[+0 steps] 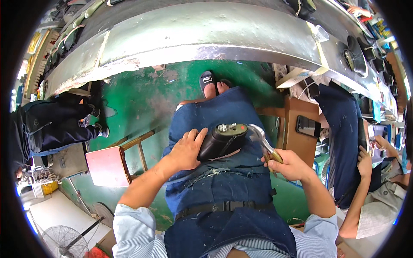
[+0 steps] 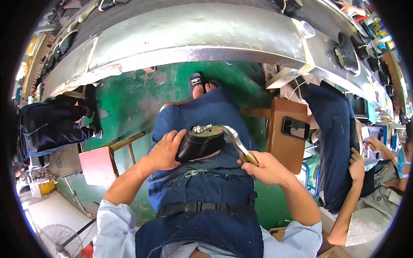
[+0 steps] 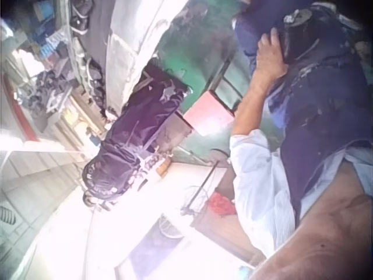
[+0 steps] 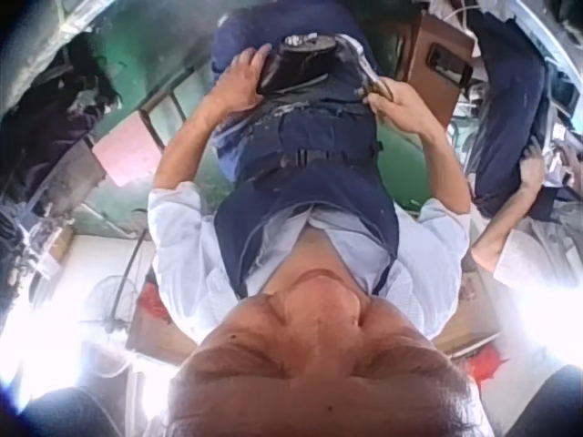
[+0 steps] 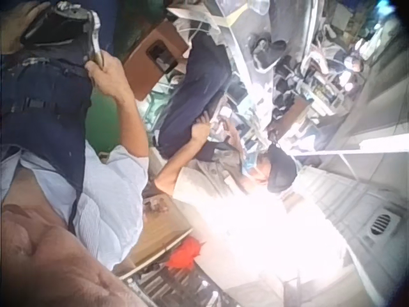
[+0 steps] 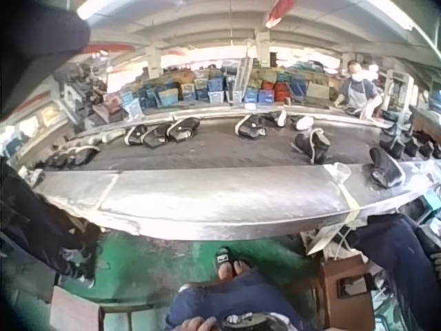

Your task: Hammer and pull leather around a shoe last at an assembly line using a lasting tool.

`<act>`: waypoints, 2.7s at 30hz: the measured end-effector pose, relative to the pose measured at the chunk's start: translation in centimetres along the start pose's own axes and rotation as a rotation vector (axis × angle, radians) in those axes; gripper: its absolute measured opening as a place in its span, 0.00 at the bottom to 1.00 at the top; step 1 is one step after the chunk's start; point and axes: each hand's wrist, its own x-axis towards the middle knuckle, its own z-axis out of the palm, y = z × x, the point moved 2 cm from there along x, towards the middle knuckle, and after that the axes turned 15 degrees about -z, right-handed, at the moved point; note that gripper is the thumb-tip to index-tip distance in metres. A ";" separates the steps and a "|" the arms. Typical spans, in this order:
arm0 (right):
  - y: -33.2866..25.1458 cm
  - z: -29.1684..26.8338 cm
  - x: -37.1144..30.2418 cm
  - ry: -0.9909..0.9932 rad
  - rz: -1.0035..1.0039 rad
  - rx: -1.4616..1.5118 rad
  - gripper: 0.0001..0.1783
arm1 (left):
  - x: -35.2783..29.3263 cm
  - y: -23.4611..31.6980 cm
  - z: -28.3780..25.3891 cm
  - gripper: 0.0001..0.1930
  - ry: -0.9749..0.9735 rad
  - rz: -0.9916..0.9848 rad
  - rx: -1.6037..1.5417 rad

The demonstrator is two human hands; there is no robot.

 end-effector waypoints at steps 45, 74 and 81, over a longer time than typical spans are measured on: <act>-2.8 1.7 0.8 0.054 -0.186 -0.806 0.32 | 4.8 6.2 9.2 0.24 0.219 0.007 -0.904; -0.2 0.2 6.9 0.085 -0.206 -0.517 0.17 | 4.1 5.6 7.1 0.42 0.232 -0.189 -0.931; -1.2 -2.5 11.6 -0.171 0.089 -0.184 0.15 | 3.4 5.7 5.9 0.39 0.276 -0.271 -1.016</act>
